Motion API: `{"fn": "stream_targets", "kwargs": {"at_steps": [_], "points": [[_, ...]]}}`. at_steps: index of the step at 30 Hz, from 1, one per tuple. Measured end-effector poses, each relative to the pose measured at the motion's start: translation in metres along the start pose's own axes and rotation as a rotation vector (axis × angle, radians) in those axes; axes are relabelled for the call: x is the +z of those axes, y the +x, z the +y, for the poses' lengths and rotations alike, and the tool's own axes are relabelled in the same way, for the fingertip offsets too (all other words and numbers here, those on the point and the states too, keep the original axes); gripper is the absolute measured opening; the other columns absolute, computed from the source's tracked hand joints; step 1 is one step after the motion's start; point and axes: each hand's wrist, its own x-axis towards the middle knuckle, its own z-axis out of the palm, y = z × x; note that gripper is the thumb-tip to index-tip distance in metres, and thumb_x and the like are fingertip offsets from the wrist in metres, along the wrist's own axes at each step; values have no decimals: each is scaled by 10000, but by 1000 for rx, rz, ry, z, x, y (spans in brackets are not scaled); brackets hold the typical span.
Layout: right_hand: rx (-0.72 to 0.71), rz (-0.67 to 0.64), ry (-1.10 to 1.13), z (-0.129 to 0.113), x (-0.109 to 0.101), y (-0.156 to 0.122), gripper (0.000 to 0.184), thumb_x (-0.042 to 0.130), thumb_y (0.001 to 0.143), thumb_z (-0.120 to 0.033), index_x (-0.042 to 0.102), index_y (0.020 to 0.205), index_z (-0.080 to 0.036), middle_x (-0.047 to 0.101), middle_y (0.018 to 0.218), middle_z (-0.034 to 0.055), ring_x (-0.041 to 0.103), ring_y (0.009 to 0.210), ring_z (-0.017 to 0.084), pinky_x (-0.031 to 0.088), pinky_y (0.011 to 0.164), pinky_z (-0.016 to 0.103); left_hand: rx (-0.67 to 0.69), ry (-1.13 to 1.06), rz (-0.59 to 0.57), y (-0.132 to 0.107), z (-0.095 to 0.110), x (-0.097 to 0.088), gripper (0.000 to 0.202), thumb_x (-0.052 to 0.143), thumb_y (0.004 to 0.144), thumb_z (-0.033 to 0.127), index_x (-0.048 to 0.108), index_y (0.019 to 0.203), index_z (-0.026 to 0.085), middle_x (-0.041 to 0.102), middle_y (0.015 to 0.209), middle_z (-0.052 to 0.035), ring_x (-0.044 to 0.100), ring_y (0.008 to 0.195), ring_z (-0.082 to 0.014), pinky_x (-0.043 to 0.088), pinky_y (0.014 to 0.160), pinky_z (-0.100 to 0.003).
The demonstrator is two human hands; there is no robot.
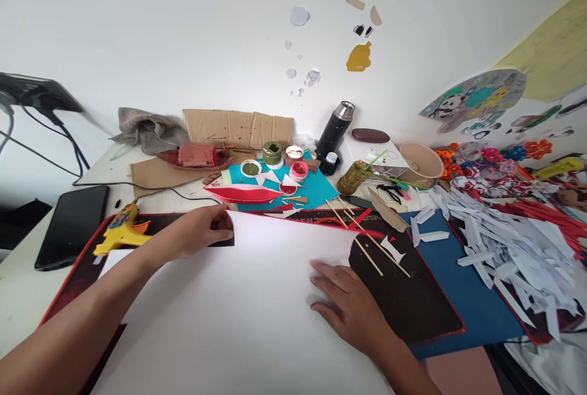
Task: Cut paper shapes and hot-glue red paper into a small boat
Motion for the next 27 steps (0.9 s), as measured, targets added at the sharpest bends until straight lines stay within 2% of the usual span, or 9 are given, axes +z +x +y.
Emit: {"fn": "stream_targets", "kwargs": {"at_steps": [2,4,6,11,13,15,18,22,27], "points": [[-10,16,-24,5,-5,-7,307,667,1093,-255,769,1382,-236,755,1512,168,785,1307,330,670,1075,508,-11,57,74,0,1,-1,305,569,872,547,653,953,265,797,975,-54,736,883,-286,551,790,-373],[-14,37,-43,8,-9,-12,310,668,1087,-230,762,1382,-230,757,1508,168,790,1300,326,674,1074,507,-6,126,159,2,1,4,332,563,888,507,702,1067,264,820,1089,-79,763,965,-318,568,844,-402],[-10,55,-53,9,-10,-17,289,669,1085,-223,761,1359,-220,759,1504,169,797,1289,327,679,1066,509,24,189,198,5,3,13,403,563,903,464,738,1201,257,816,1233,-107,771,1079,-350,580,930,-437],[-1,72,-58,10,-12,-19,254,651,1100,-245,757,1329,-214,762,1496,173,803,1275,333,690,1047,525,94,290,116,14,15,33,496,564,949,417,725,1373,215,724,1456,-151,712,1308,-395,552,1106,-514],[-1,74,-55,9,-12,-18,247,648,1103,-249,760,1322,-220,765,1493,170,805,1270,331,693,1043,523,85,318,83,16,20,34,488,608,937,410,713,1368,207,721,1437,-159,706,1314,-403,551,1110,-513],[8,77,-51,10,-11,-18,247,646,1105,-244,766,1321,-230,766,1493,162,807,1266,323,694,1044,506,68,360,103,15,21,32,437,627,932,414,720,1300,197,725,1380,-178,713,1276,-414,563,1073,-513],[19,102,-50,13,-10,-21,253,628,1113,-229,780,1314,-240,775,1481,152,816,1245,312,700,1034,487,49,391,169,13,15,30,381,642,917,451,721,1189,196,732,1309,-195,712,1221,-418,577,1023,-512],[27,141,-42,18,-11,-24,263,620,1115,-218,787,1317,-245,793,1452,146,827,1217,310,708,1012,486,57,332,177,13,4,29,303,633,896,454,704,1086,228,773,1232,-165,718,1189,-395,570,1032,-495],[41,142,-42,20,-14,-26,248,605,1132,-233,789,1298,-240,796,1447,144,829,1212,308,706,1010,489,22,235,192,12,-2,28,380,575,903,391,679,1223,215,803,1143,-150,768,1052,-373,595,930,-476]]}}
